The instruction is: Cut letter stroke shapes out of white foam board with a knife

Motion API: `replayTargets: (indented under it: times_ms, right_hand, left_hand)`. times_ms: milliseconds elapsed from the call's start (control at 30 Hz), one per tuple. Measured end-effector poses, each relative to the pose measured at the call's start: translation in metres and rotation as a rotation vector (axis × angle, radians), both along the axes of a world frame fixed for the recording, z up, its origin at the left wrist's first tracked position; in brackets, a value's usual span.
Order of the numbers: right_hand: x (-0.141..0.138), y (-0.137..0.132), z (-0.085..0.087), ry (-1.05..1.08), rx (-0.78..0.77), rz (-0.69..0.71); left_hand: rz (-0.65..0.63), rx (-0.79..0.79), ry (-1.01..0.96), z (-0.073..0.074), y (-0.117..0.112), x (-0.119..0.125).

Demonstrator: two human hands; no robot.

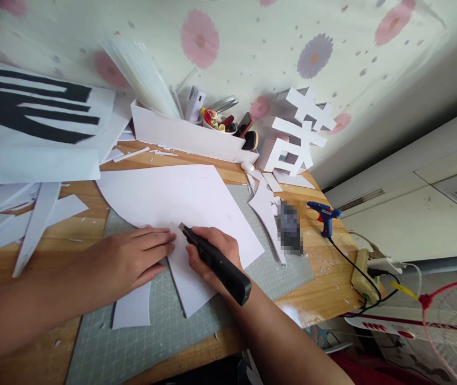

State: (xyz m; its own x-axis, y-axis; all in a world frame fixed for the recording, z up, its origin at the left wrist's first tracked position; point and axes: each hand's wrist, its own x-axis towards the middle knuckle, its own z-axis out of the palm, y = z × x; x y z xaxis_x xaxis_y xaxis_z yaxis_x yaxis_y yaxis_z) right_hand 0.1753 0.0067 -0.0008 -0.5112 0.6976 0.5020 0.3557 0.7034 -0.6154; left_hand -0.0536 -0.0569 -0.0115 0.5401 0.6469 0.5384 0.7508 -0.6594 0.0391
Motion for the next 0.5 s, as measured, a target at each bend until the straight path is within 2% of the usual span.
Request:
replayTargets:
  times_ms: [200, 500]
  right_hand:
    - [0.0018, -0.0009, -0.0002, -0.043, 0.079, 0.049]
    - [0.0084, -0.0029, -0.0017, -0.072, 0.105, 0.073]
  left_hand:
    - [0.019, -0.075, 0.015, -0.0016, 0.0043, -0.0007]
    - [0.062, -0.146, 0.019, -0.0056, 0.0074, -0.0004]
